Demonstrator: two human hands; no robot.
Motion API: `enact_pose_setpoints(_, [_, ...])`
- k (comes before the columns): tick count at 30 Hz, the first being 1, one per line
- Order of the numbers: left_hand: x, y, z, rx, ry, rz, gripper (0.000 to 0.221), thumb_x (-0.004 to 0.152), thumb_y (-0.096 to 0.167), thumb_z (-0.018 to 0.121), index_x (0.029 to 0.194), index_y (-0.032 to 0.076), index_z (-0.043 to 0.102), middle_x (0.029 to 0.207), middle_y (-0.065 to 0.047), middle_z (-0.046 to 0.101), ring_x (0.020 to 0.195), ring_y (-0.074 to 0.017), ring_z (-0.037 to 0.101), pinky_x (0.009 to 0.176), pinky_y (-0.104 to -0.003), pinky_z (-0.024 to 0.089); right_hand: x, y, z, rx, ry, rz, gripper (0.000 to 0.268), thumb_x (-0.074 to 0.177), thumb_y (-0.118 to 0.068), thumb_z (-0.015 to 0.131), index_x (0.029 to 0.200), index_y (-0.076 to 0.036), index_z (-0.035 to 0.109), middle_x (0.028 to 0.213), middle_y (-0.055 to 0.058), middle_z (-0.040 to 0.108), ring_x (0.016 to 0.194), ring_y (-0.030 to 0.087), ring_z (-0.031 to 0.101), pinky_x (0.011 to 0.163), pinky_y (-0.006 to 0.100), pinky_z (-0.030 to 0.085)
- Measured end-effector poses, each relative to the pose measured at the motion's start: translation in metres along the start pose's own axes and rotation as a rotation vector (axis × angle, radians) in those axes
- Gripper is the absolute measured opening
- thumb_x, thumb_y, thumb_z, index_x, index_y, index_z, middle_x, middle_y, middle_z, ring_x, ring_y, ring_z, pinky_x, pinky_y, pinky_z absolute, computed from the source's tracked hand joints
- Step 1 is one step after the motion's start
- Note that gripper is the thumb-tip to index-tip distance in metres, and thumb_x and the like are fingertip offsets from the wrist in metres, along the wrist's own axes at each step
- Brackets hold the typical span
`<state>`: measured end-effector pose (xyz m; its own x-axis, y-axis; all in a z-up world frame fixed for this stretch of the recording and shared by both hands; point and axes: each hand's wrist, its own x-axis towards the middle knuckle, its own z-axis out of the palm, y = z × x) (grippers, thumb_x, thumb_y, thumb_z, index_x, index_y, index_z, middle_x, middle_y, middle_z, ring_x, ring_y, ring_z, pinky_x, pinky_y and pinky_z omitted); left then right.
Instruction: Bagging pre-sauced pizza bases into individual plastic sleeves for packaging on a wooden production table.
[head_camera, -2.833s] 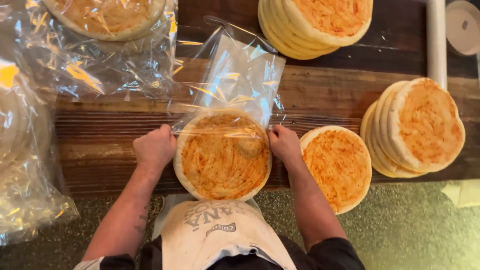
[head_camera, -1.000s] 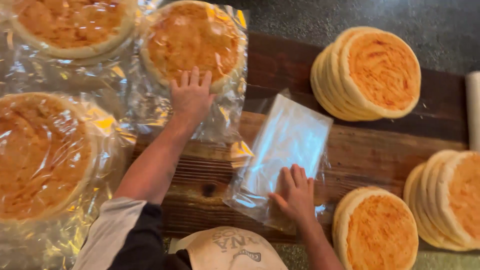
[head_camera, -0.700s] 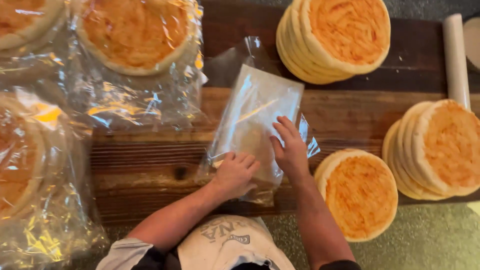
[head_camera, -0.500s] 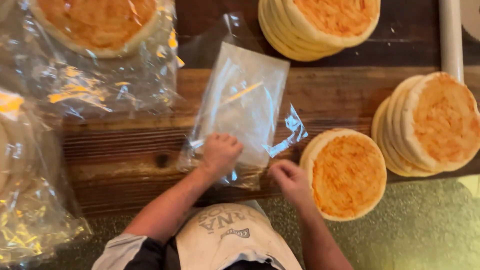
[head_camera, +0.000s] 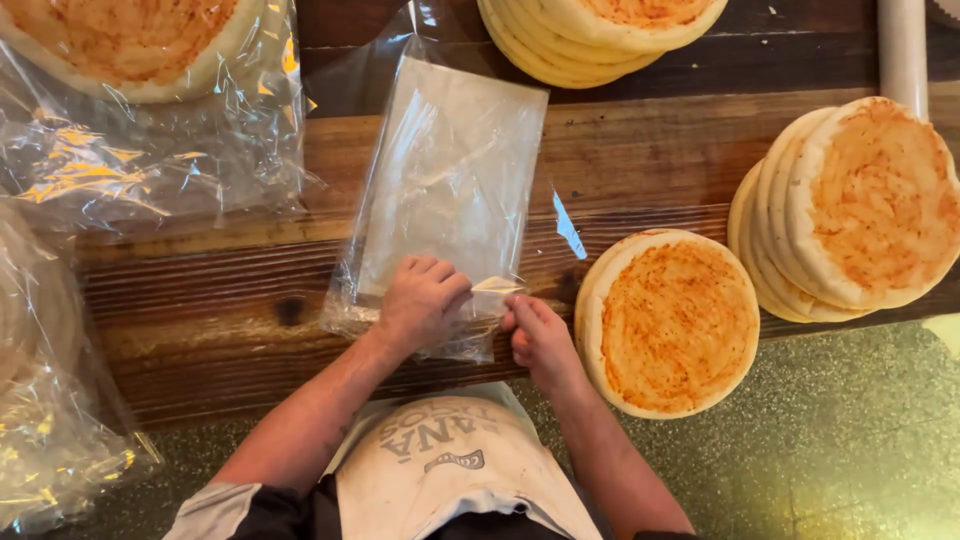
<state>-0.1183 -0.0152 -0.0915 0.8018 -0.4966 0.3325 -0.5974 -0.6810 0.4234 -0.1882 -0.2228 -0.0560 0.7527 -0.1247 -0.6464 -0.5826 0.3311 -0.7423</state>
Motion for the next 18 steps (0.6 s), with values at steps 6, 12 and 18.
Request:
enact_pose_setpoints(6, [0.003,0.016,-0.033,-0.047,-0.049,0.023,0.028,0.079,0.039,0.078,0.099,0.024,0.066,0.085,0.002,0.061,0.088,-0.0207,0.063,0.085,-0.039,0.048,0.038,0.032,0.006,0.169,0.074,-0.002,0.002,0.097,-0.003,0.068,0.096,-0.002,0.067,0.078,0.016,0.070,0.041,0.012,0.050,0.038,0.021,0.037])
enact_pose_setpoints(12, [0.027,0.032,-0.048,-0.365,-0.315,-0.321,0.041,0.078,0.041,0.081,0.110,0.017,0.071,0.094,-0.005,0.071,0.099,-0.0281,0.069,0.086,-0.044,0.052,0.020,-0.001,0.065,0.097,0.174,-0.177,0.026,0.087,-0.002,0.078,0.067,-0.003,0.062,0.045,0.005,0.047,0.034,0.007,0.039,0.032,0.019,0.027])
enact_pose_setpoints(18, [0.052,0.034,-0.087,-1.172,-0.315,-1.174,0.005,0.088,0.016,0.072,0.084,0.018,0.075,0.066,-0.005,0.071,0.052,-0.0161,0.066,0.043,-0.023,0.049,0.017,0.003,0.058,0.015,0.258,-0.250,0.055,0.102,-0.020,0.063,0.050,-0.004,0.053,0.034,0.009,0.036,0.028,0.011,0.032,0.031,0.021,0.021])
